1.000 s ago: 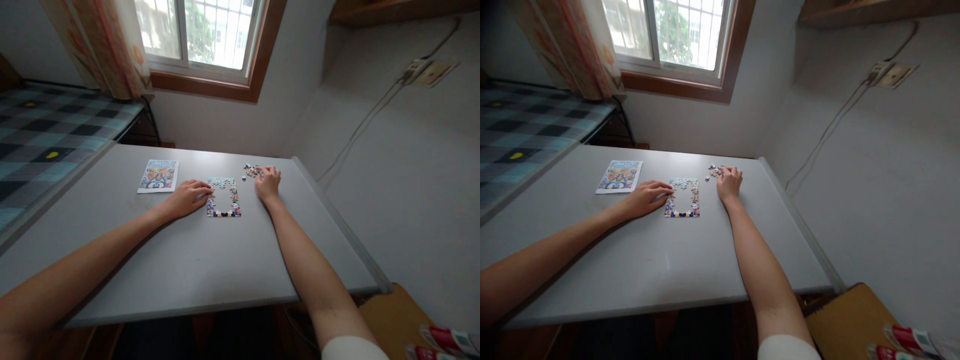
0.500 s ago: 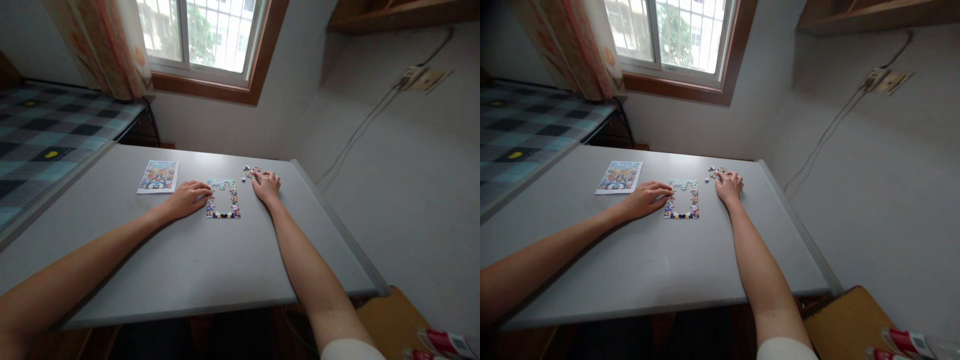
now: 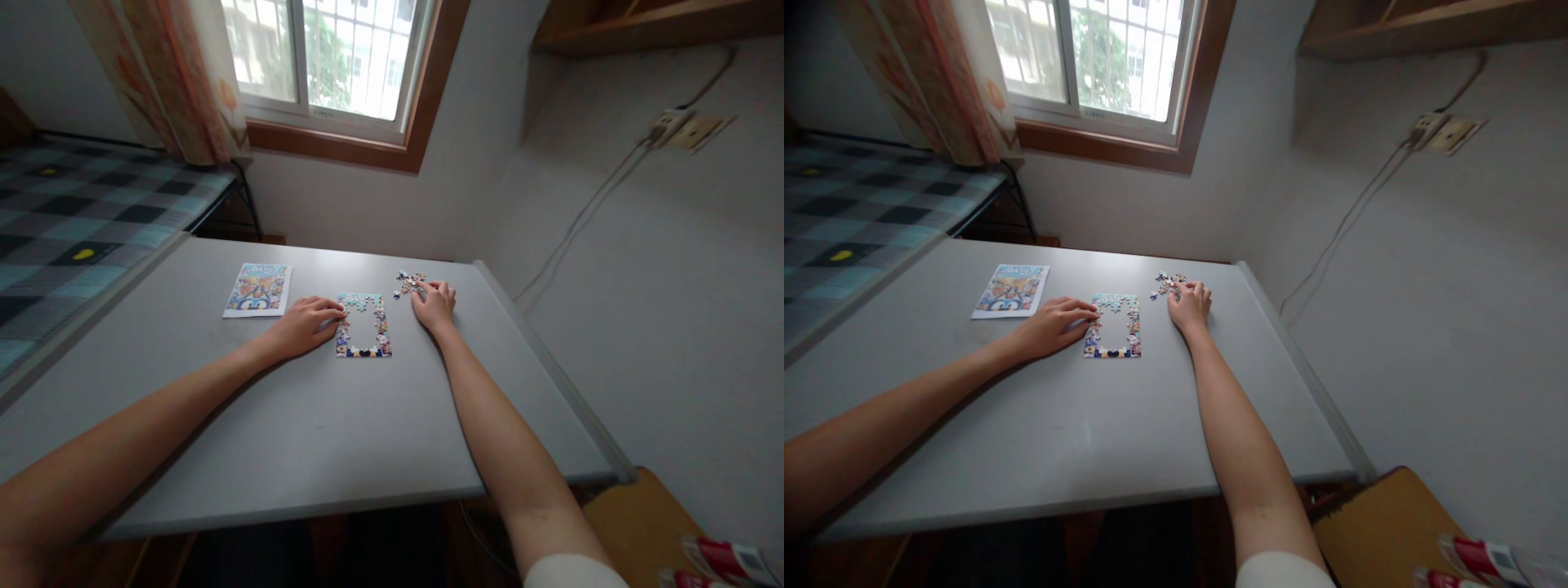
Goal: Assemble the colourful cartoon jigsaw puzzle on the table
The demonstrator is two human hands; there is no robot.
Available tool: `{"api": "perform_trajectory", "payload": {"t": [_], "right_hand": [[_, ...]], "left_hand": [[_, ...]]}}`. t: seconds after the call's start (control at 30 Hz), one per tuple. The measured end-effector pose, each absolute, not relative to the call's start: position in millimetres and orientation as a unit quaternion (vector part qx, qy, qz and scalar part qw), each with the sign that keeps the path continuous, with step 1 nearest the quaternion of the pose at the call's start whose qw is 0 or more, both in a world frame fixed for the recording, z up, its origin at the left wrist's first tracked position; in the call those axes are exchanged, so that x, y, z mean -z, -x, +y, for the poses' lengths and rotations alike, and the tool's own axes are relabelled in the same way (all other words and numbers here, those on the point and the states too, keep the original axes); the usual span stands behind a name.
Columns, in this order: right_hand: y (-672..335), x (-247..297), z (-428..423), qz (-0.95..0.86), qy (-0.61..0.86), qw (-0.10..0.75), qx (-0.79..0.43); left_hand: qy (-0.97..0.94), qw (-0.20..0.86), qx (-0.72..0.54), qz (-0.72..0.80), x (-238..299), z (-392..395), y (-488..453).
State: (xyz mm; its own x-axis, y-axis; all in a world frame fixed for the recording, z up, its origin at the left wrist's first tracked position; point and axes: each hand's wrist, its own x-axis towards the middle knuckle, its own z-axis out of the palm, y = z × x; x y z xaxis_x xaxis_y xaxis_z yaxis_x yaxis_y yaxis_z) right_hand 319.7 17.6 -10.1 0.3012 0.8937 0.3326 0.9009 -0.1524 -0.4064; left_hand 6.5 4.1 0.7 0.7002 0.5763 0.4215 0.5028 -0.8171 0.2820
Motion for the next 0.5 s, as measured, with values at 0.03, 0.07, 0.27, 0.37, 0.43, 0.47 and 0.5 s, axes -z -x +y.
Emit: {"api": "perform_trajectory", "payload": {"t": [0.03, 0.07, 0.27, 0.37, 0.43, 0.47, 0.5], "right_hand": [[-319.0, 9.2, 17.3, -0.596, 0.759, 0.261, 0.006], [-318.2, 8.4, 17.0, -0.602, 0.759, 0.249, 0.006], [-314.6, 6.1, 16.5, -0.618, 0.757, 0.212, 0.016], [-316.0, 7.8, 17.5, -0.610, 0.752, 0.249, 0.022], [-317.8, 9.6, 18.5, -0.598, 0.751, 0.278, 0.027], [-318.7, 10.4, 19.1, -0.592, 0.753, 0.287, 0.028], [-319.5, 11.1, 19.5, -0.586, 0.755, 0.293, 0.026]], "left_hand": [[-0.920, 0.072, -0.251, 0.293, -0.4, 4.2, -6.5], [-0.920, 0.071, -0.250, 0.293, 0.0, 4.5, -6.5], [-0.918, 0.074, -0.256, 0.293, 2.6, 6.0, -6.9], [-0.918, 0.073, -0.257, 0.294, 2.6, 6.2, -6.7], [-0.918, 0.070, -0.255, 0.295, 2.3, 6.2, -6.5], [-0.919, 0.067, -0.254, 0.295, 2.3, 6.2, -6.4], [-0.919, 0.065, -0.253, 0.295, 2.3, 6.2, -6.2]]}}
